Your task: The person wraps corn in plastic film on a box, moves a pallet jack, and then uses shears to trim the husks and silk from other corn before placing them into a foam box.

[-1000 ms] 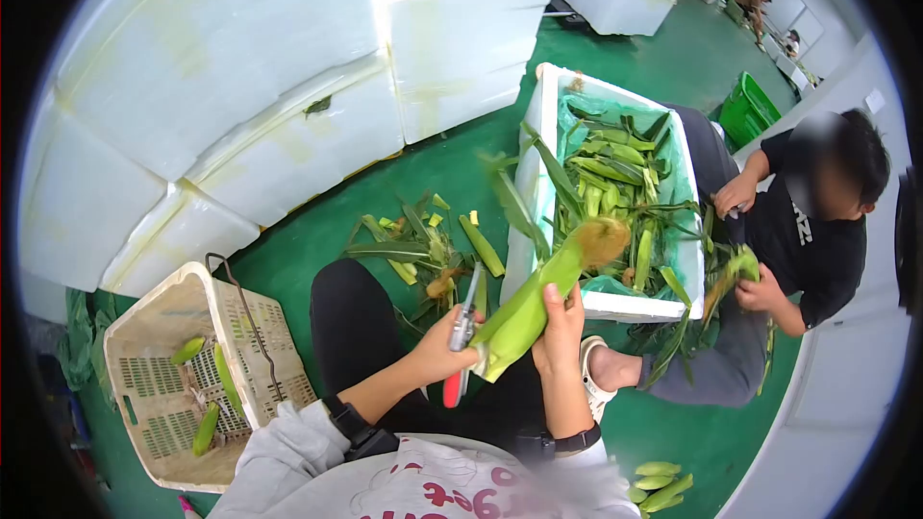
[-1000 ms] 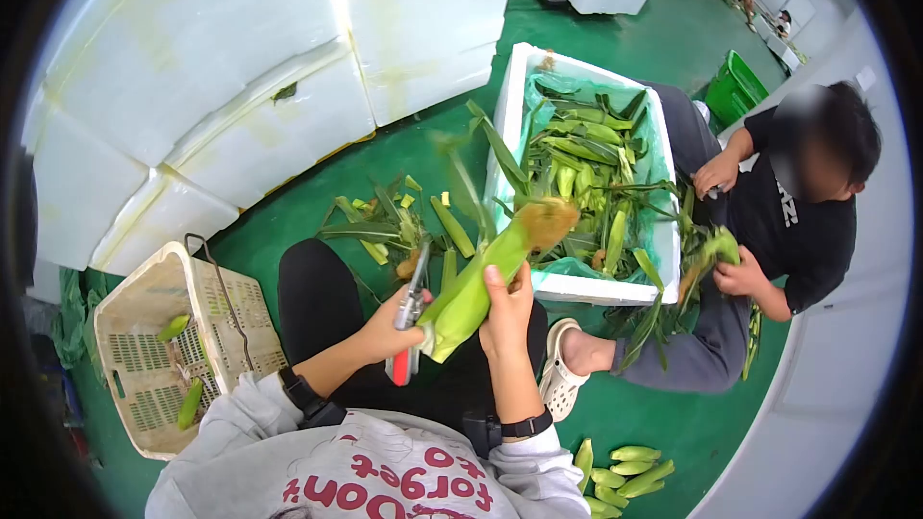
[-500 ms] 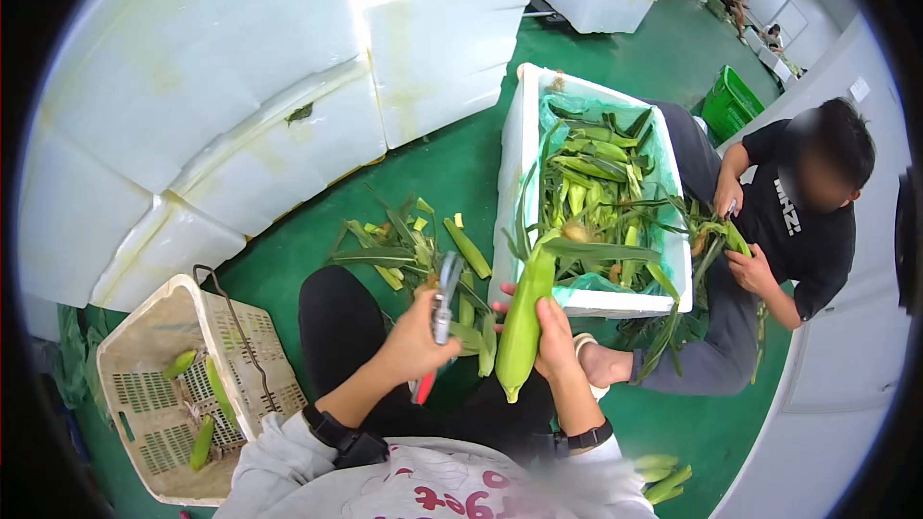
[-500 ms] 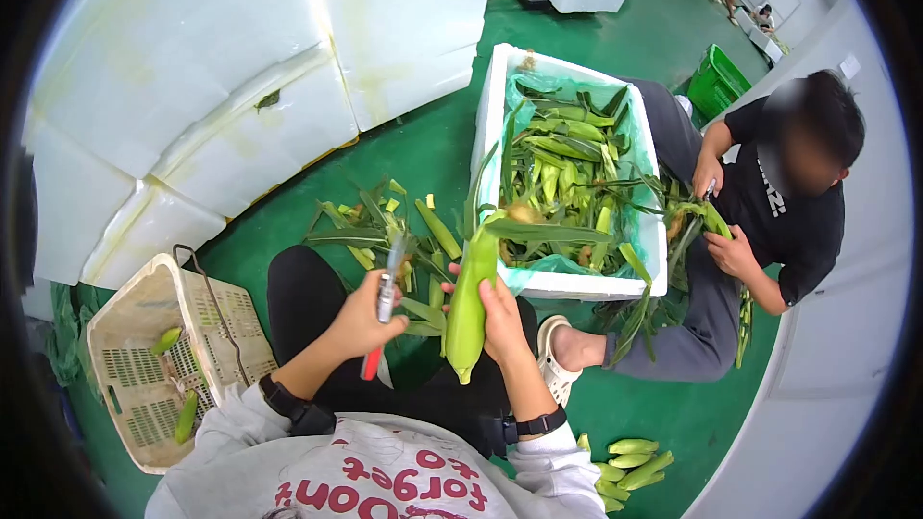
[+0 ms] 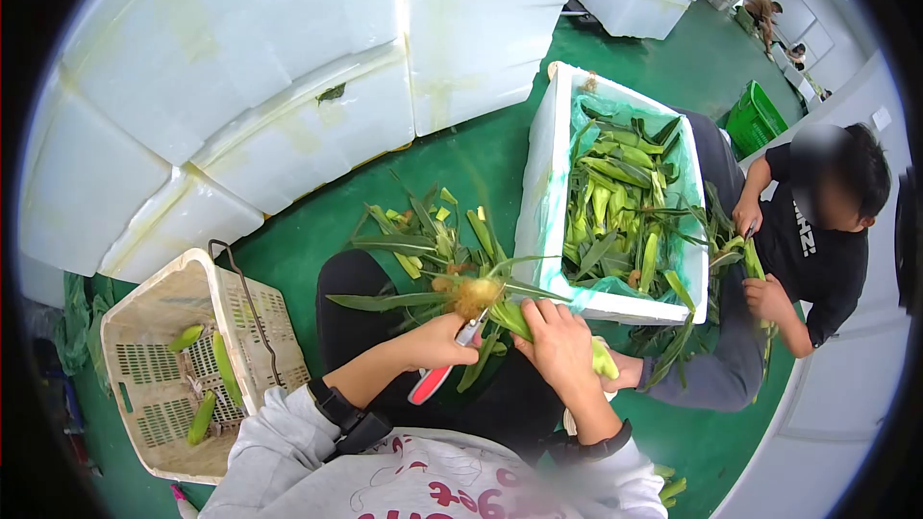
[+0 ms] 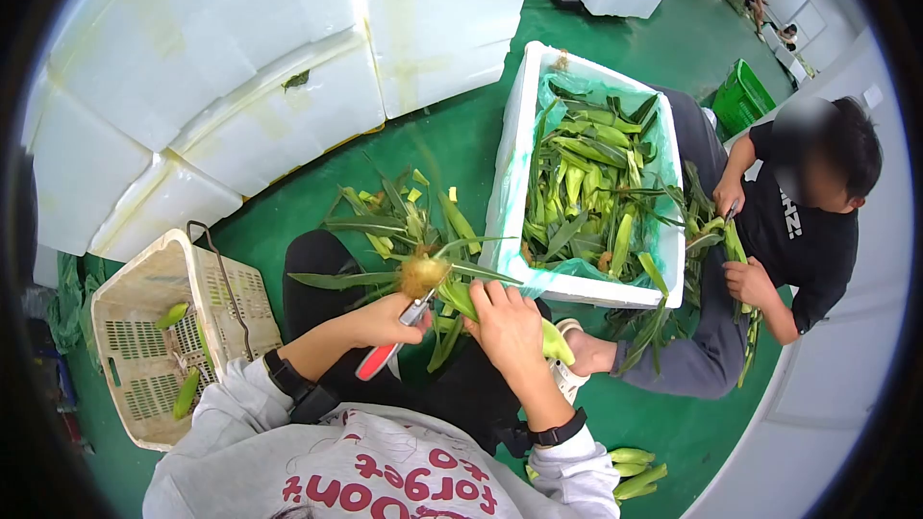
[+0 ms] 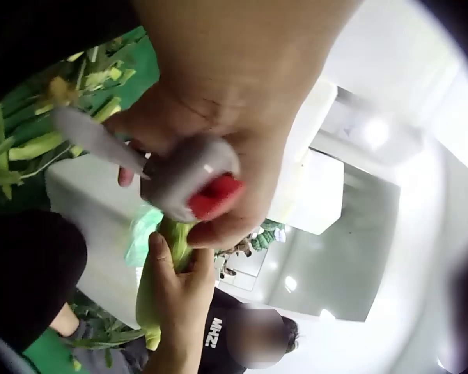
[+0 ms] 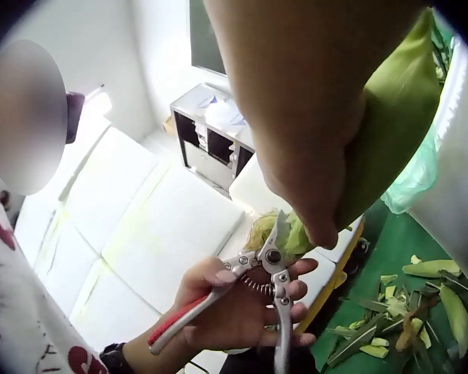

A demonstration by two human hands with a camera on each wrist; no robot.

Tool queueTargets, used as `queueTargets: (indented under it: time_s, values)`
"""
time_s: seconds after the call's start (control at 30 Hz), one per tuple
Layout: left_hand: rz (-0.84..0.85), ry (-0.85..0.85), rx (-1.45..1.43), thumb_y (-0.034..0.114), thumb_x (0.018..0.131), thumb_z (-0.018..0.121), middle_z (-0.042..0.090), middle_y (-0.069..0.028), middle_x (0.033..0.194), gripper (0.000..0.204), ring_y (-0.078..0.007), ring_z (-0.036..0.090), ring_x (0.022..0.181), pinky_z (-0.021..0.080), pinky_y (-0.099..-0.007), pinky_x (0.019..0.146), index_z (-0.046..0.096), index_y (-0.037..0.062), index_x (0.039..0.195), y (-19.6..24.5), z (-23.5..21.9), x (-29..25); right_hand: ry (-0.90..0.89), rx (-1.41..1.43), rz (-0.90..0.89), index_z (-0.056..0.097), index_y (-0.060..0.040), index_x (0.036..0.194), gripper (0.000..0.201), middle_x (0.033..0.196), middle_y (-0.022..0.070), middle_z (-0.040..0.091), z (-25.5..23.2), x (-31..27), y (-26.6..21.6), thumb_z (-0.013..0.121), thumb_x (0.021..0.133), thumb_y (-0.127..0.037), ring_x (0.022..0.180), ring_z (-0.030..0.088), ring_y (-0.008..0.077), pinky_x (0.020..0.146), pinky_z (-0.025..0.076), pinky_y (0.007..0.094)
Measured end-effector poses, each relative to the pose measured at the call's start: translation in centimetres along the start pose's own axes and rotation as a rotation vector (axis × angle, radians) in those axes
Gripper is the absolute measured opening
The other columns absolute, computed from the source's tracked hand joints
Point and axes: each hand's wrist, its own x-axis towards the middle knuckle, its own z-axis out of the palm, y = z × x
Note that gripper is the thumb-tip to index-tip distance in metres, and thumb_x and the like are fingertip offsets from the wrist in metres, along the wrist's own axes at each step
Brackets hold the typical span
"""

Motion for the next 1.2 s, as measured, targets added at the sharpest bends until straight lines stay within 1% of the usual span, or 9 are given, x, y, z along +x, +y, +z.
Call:
queueTargets:
  time_s: [0.17, 0.23, 0.33, 0.43, 0.7, 0.77, 0.9, 1.07, 1.2]
  values:
    - [-0.014, 0.384, 0.422, 0.016, 0.067, 0.066, 0.06, -0.0161, 0.078, 0.047, -0.0256, 0.062, 0.069, 0.049, -0.0374, 0.063, 0.054, -0.002, 0.11, -0.9, -1.5, -0.7, 0.051, 0.265, 0.114, 0.054, -0.0078, 0.11, 0.048, 0.092, 0.0069, 0.059, -0.3, -0.7, 0.8, 0.072, 0.072, -0.03, 0.084, 0.06, 0.0292, 0.072, 0.048, 0.0382]
    - [-0.254, 0.278, 0.086, 0.011, 0.072, 0.065, 0.059, -0.0106, 0.079, 0.048, -0.0197, 0.062, 0.073, 0.049, -0.0338, 0.066, 0.05, -0.0024, 0.116, -1.4, -2.4, -0.7, 0.012, 0.669, 0.226, 0.047, -0.0063, 0.114, 0.041, 0.088, 0.0106, 0.058, 0.0, -0.9, 1.2, 0.064, 0.082, -0.026, 0.078, 0.062, 0.0267, 0.069, 0.05, 0.0369]
    - [-0.087, 0.026, -0.317, 0.006, 0.076, 0.062, 0.057, -0.0065, 0.094, 0.053, -0.0158, 0.057, 0.09, 0.045, -0.0274, 0.082, 0.041, -0.0005, 0.125, -2.1, -0.4, -0.1, -0.164, 1.629, 0.507, 0.035, -0.0082, 0.121, 0.039, 0.088, 0.0122, 0.055, 2.6, -1.2, 1.4, 0.053, 0.09, -0.022, 0.069, 0.063, 0.0243, 0.06, 0.053, 0.035]
    - [0.007, -0.087, -0.613, 0.008, 0.076, 0.062, 0.052, -0.0075, 0.11, 0.059, -0.0147, 0.051, 0.098, 0.043, -0.0283, 0.084, 0.039, 0.0013, 0.13, -1.5, 1.4, -1.3, 0.037, 1.894, 0.634, 0.04, -0.0079, 0.119, 0.038, 0.085, 0.0103, 0.054, 3.4, -1.5, -0.1, 0.051, 0.094, -0.035, 0.065, 0.062, 0.0222, 0.057, 0.055, 0.0324]
    - [0.057, -0.065, -0.375, 0.008, 0.073, 0.062, 0.051, -0.0054, 0.108, 0.065, -0.0117, 0.049, 0.09, 0.042, -0.0254, 0.077, 0.035, 0.005, 0.132, 0.0, 3.4, -0.2, -0.061, 1.615, 0.675, 0.055, -0.0041, 0.095, 0.028, 0.077, 0.0006, 0.056, 4.8, -2.5, -0.6, 0.053, 0.095, -0.032, 0.063, 0.052, 0.0079, 0.055, 0.042, 0.022]
    - [0.274, 0.172, 0.039, 0.01, 0.071, 0.063, 0.055, -0.0068, 0.076, 0.041, -0.0156, 0.054, 0.066, 0.045, -0.0295, 0.062, 0.05, 0.0021, 0.109, 2.0, 3.2, 1.2, -0.057, 1.668, 0.714, 0.055, -0.004, 0.097, 0.027, 0.077, 0.0003, 0.056, 4.6, -2.6, -0.8, 0.052, 0.096, -0.031, 0.065, 0.052, 0.0073, 0.056, 0.042, 0.0227]
    - [0.121, 0.585, 0.216, 0.01, 0.074, 0.065, 0.06, -0.0083, 0.076, 0.038, -0.018, 0.06, 0.058, 0.049, -0.035, 0.054, 0.05, 0.0015, 0.108, 0.2, 1.2, 3.6, 0.013, 1.653, 0.742, 0.055, -0.0046, 0.099, 0.026, 0.082, 0.0027, 0.056, 3.3, -3.1, 0.3, 0.049, 0.096, -0.03, 0.065, 0.053, 0.0085, 0.056, 0.043, 0.0233]
    - [0.208, 0.1, -0.332, 0.02, 0.073, 0.079, 0.049, -0.0122, 0.114, 0.063, -0.0154, 0.051, 0.104, 0.044, -0.0308, 0.088, 0.039, 0.0013, 0.118, 1.1, 4.7, 1.2, 0.346, 1.69, 0.77, 0.053, -0.0024, 0.102, 0.026, 0.089, 0.005, 0.056, 4.0, -1.3, -1.4, 0.043, 0.097, -0.026, 0.066, 0.053, 0.0138, 0.061, 0.045, 0.0257]
    - [0.285, 0.154, 0.054, 0.034, 0.068, 0.08, 0.056, -0.0164, 0.095, 0.074, -0.0263, 0.06, 0.088, 0.046, -0.0361, 0.073, 0.036, 0.0011, 0.119, 0.5, 4.8, 1.1, 0.332, 1.068, 0.416, 0.05, -0.0001, 0.096, 0.024, 0.075, 0.0085, 0.053, 2.4, -1.0, -0.3, 0.049, 0.095, -0.024, 0.06, 0.048, 0.0188, 0.058, 0.041, 0.0296]
